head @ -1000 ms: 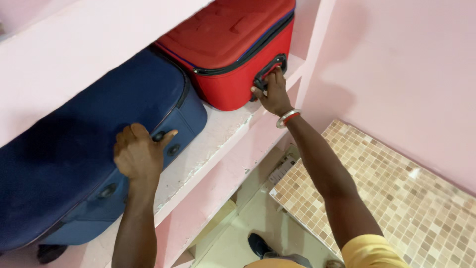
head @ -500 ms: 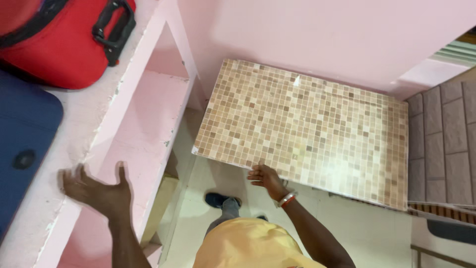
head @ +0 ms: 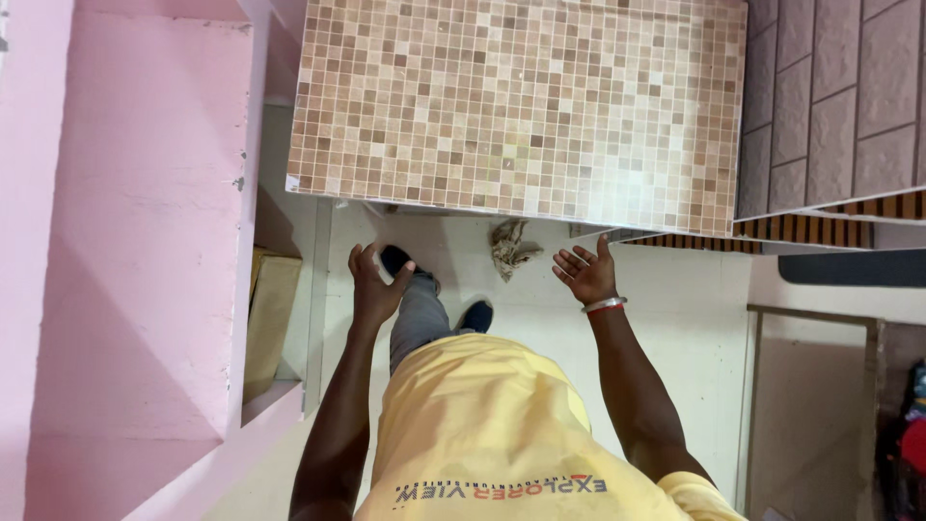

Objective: The person moves a large tiled panel, picks up a white wooden component from the floor, and attaches it to the base of a white cabinet frame before positioning the finished cabinet against a wall.

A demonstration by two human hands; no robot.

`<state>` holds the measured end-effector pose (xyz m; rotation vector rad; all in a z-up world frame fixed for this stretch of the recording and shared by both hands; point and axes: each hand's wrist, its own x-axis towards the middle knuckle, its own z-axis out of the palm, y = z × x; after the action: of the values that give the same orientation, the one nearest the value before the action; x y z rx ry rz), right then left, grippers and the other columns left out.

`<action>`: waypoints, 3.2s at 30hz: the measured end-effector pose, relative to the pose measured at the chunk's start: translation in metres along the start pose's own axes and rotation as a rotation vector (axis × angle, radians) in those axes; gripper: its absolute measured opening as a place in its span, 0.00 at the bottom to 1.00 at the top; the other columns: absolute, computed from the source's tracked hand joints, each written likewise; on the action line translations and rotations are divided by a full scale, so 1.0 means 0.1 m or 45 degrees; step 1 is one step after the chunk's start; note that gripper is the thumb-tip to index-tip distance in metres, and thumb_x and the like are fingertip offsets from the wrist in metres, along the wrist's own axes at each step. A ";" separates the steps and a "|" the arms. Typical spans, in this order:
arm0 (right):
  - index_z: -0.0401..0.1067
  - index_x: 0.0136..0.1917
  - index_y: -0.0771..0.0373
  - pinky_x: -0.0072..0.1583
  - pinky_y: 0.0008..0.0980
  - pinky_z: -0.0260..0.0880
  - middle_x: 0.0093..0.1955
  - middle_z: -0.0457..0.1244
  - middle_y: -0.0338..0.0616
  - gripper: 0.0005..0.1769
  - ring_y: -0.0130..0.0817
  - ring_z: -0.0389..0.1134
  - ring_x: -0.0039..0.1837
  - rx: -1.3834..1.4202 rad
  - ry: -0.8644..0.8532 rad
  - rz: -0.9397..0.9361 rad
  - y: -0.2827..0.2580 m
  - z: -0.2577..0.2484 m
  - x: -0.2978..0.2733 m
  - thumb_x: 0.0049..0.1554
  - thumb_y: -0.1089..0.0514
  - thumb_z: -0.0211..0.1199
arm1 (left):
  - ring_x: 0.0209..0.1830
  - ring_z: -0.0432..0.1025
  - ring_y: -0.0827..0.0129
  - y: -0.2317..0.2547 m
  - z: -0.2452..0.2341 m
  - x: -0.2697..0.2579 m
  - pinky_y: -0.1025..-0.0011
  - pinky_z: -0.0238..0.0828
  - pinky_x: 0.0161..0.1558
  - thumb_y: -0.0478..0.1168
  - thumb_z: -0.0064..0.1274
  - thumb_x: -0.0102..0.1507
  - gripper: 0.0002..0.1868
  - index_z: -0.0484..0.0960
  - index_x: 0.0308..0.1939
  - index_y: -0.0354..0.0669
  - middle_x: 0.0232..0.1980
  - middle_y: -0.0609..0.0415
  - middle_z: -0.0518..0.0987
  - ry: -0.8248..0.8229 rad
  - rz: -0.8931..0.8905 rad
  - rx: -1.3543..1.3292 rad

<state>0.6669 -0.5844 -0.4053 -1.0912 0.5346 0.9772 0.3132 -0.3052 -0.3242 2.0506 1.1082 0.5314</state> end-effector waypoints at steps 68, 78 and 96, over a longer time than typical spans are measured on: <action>0.62 0.57 0.68 0.65 0.53 0.71 0.56 0.62 0.56 0.28 0.53 0.68 0.60 -0.286 -0.585 0.399 2.23 3.45 0.07 0.63 0.42 0.65 | 0.55 0.72 0.53 -0.86 -0.35 1.65 0.59 0.69 0.56 0.53 0.63 0.59 0.31 0.73 0.54 0.32 0.54 0.40 0.76 0.478 -0.704 -0.405; 0.54 0.77 0.66 0.71 0.51 0.63 0.69 0.54 0.55 0.38 0.51 0.60 0.67 0.271 -0.172 0.212 2.44 3.98 0.32 0.62 0.46 0.61 | 0.51 0.79 0.52 -1.34 -0.73 2.68 0.60 0.73 0.54 0.50 0.59 0.63 0.27 0.80 0.53 0.24 0.50 0.34 0.85 -0.179 -0.740 -0.251; 0.70 0.53 0.64 0.61 0.46 0.73 0.45 0.68 0.46 0.17 0.41 0.70 0.49 0.351 -0.198 -0.057 2.63 3.90 0.28 0.61 0.48 0.64 | 0.34 0.76 0.62 -1.73 -0.75 2.77 0.60 0.71 0.39 0.45 0.62 0.61 0.16 0.82 0.37 0.31 0.36 0.42 0.83 -0.363 -0.441 -0.119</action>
<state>0.4183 -0.1838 -0.3994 -0.7718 0.4986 0.9104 0.3226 0.0202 -0.4039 1.7375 1.2032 0.1109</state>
